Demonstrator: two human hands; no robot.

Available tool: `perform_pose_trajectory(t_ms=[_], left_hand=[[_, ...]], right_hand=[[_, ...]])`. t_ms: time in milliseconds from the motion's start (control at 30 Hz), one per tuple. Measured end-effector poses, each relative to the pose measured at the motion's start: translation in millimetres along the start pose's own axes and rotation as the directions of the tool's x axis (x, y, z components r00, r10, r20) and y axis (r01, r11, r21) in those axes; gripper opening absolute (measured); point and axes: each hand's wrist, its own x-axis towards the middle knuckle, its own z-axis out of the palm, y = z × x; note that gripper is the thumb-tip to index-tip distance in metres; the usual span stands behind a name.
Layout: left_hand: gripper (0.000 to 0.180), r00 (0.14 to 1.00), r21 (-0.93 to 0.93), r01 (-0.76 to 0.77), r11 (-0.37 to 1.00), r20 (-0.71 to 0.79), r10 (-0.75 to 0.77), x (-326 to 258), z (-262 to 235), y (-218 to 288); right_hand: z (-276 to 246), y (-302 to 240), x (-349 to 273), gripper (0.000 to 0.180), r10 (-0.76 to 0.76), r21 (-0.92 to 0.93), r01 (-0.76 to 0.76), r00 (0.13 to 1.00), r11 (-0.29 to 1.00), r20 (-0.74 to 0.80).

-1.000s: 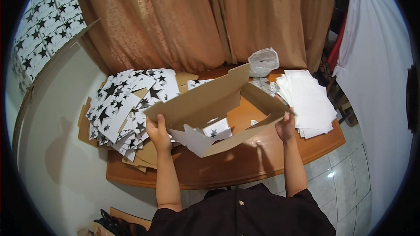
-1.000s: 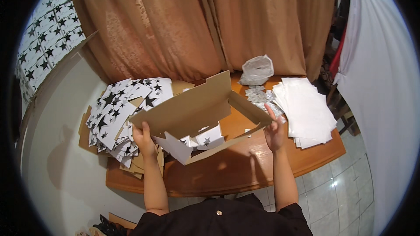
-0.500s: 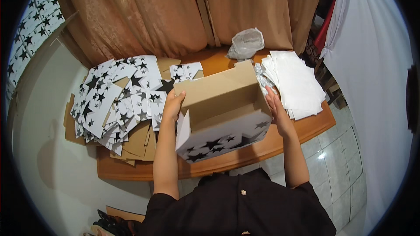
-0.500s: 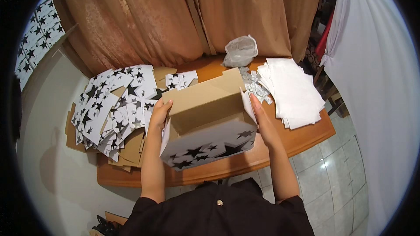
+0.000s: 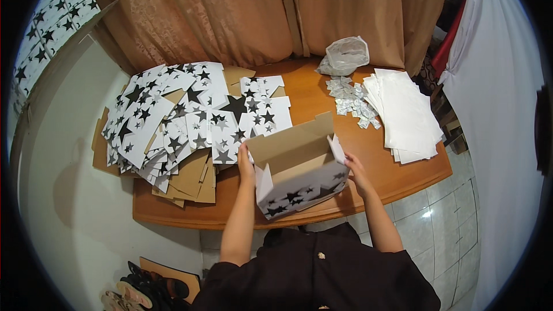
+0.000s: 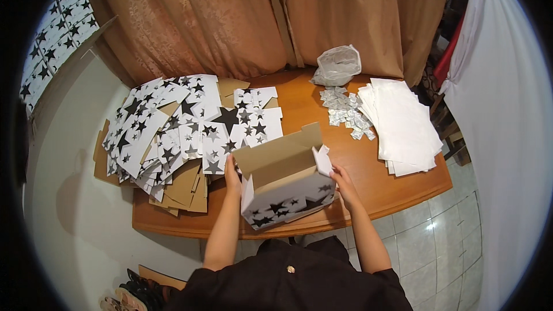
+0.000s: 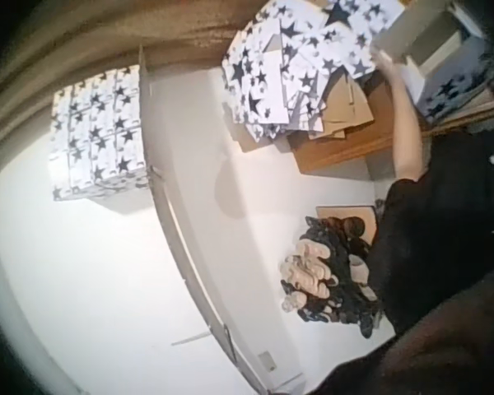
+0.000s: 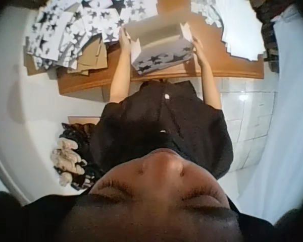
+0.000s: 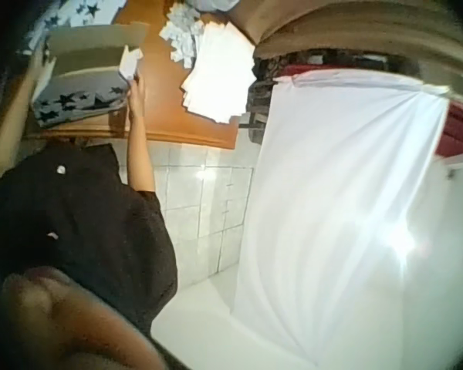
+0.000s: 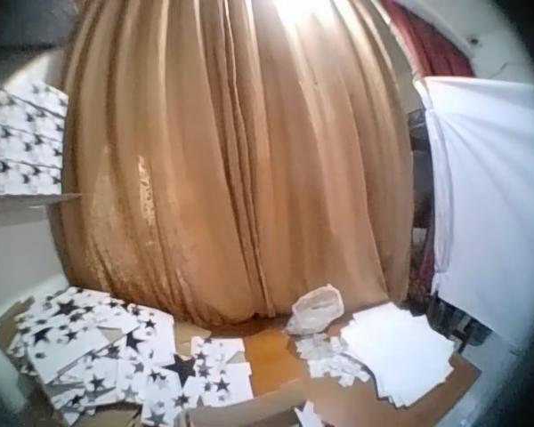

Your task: Assemble flat cardboard shoe boxes, place tissue paper inside, and stack the completed boxes on a shelf.

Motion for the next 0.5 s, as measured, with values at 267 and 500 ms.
perform_pose_trajectory(t_ms=[267, 500], left_hand=[[0.044, 0.826, -0.124, 0.564, 0.817, 0.065, -0.56, -105, -84, -22], [0.053, 0.836, -0.106, 0.502, 0.858, 0.313, -0.45, -91, -50, 23]], right_hand=[[-4, 46, 8, 0.055, 0.21, 0.244, -0.223, 0.975, 0.944, 0.076], [11, 32, 37, 0.056, 0.287, -0.132, -0.316, 0.936, 0.939, -0.203]])
